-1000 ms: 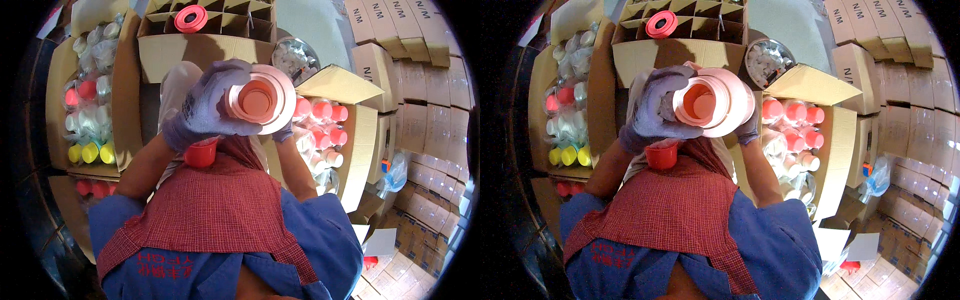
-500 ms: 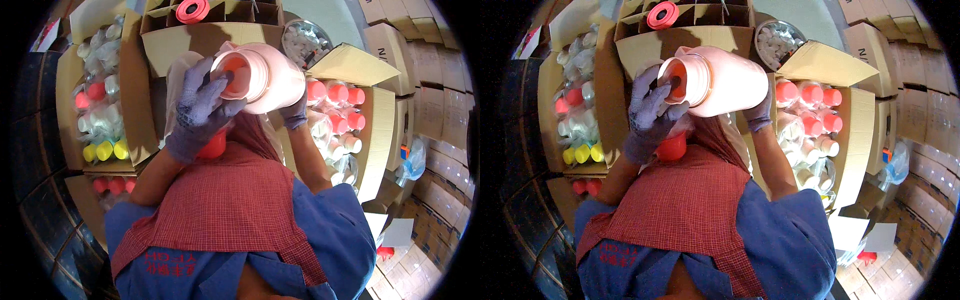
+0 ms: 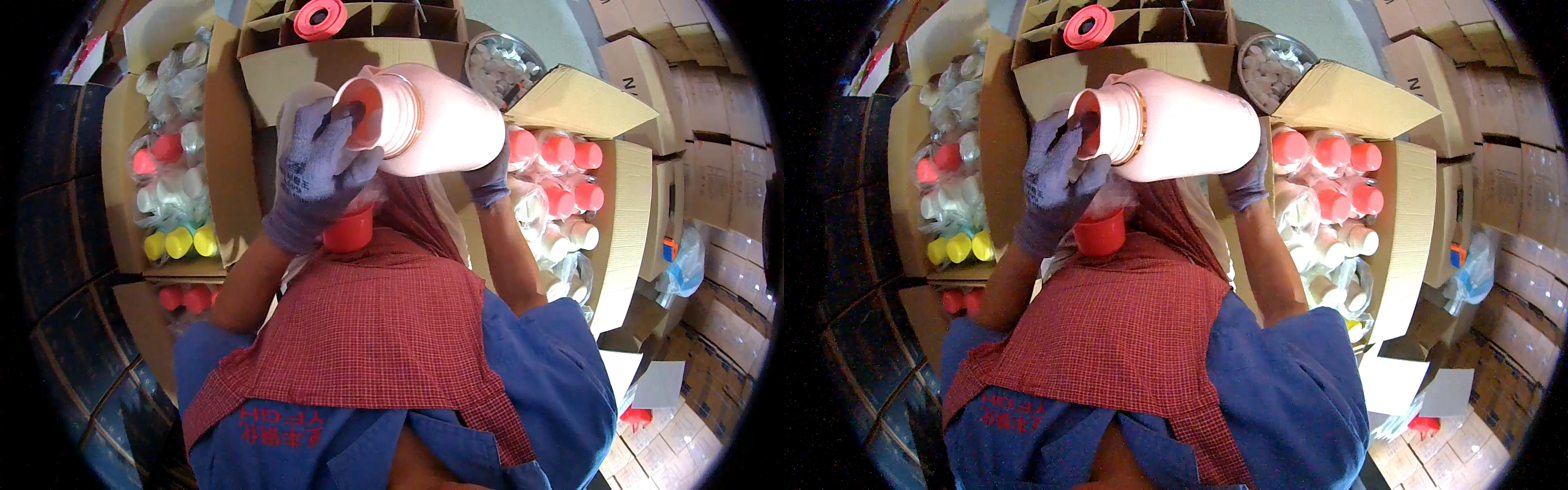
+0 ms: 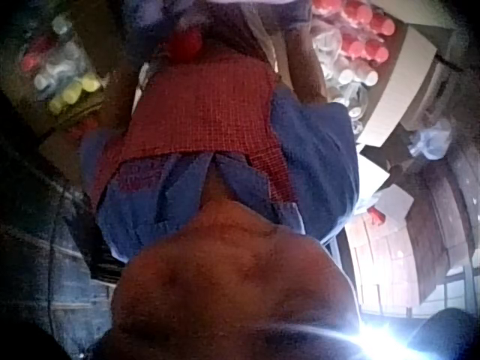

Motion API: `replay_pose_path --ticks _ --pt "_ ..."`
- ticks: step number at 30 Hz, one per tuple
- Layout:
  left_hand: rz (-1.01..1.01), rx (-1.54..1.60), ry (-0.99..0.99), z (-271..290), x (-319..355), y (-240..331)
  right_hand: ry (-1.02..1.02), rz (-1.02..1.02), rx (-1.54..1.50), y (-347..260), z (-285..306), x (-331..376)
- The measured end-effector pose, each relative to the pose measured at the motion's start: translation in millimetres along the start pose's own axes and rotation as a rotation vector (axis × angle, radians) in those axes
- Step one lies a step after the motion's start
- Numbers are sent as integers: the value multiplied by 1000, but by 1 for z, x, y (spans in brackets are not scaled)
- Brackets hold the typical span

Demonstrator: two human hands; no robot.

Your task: The person assembles plastic containers by inserting lids and black rubber stoppers into the openings. They handle multiple containers, including white and pink ones, and place them into cardboard boxes. The person also removes plastic wrapping from the containers during the process.

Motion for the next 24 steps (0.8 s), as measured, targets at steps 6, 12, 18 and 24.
replay_pose_path --ticks 6,12,18,24 --pt "159 325 -63 10 0 -5 2 97 192 13 5 2" --pt "-172 75 -78 9 -14 1 -80 141 220 15 1 -4" --pt "-129 118 -123 6 -25 5 -131 87 80 39 3 -17" --pt "-246 173 -53 -1 -19 3 -73 102 157 29 4 -5"
Point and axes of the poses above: each hand's wrist, its own x-axis away from the middle knuckle, its own z-axis out of the back of the hand, y = z × x, the point moved 4 cm from there along -x, towards the middle knuckle, and after that the axes turned 1 degree about y, right-handed, at the moved point
